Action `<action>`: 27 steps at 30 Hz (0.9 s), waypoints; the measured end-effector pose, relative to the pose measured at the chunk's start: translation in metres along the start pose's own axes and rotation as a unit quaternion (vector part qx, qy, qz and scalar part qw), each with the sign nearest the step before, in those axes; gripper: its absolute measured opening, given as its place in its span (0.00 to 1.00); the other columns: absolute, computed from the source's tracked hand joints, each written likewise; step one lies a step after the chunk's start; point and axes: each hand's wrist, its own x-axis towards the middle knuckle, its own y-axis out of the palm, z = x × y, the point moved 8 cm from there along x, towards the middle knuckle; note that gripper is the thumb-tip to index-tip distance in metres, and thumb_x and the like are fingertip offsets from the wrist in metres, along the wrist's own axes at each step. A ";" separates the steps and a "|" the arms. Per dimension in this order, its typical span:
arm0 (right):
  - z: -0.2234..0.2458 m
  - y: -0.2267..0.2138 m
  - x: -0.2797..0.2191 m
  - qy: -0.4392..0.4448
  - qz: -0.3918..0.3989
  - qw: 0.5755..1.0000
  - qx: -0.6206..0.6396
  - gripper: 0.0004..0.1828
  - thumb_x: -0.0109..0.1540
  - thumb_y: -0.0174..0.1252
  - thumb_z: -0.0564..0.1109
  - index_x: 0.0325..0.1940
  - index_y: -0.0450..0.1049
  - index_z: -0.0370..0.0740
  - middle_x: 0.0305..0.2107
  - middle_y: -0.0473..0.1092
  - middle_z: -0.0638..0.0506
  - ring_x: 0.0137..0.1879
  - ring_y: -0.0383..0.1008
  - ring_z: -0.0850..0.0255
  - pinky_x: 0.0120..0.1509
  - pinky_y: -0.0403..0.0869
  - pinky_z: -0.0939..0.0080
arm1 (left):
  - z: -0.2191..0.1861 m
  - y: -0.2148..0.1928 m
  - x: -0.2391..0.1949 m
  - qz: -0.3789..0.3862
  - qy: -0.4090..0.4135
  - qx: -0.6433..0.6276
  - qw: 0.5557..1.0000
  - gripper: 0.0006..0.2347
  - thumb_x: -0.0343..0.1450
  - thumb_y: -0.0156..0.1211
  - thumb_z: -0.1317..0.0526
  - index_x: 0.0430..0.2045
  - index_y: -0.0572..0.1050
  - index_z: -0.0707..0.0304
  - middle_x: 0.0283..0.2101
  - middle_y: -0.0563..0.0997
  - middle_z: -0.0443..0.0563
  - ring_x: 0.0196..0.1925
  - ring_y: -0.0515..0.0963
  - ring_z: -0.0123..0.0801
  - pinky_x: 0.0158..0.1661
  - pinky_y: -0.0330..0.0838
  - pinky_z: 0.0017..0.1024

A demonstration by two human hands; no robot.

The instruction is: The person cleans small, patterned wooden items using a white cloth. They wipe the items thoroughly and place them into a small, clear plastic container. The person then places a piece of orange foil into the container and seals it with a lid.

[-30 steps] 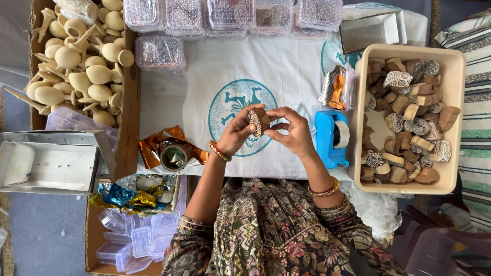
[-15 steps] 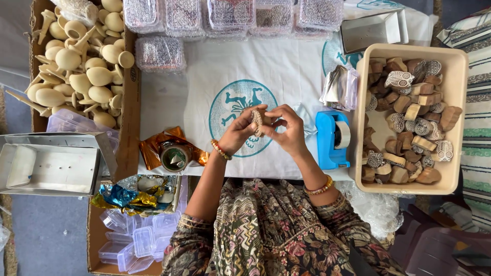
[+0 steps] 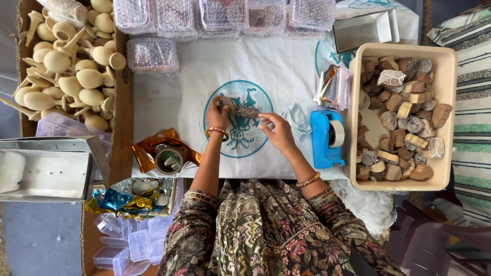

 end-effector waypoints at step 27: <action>-0.043 0.046 0.071 0.007 -0.096 0.990 -0.103 0.32 0.53 0.76 0.49 0.59 0.73 0.45 0.40 0.71 0.48 0.39 0.76 0.56 0.45 0.77 0.56 | -0.051 -0.005 -0.020 0.090 0.076 0.035 0.992 0.35 0.58 0.73 0.72 0.61 0.68 0.47 0.51 0.74 0.60 0.55 0.74 0.58 0.54 0.71 0.44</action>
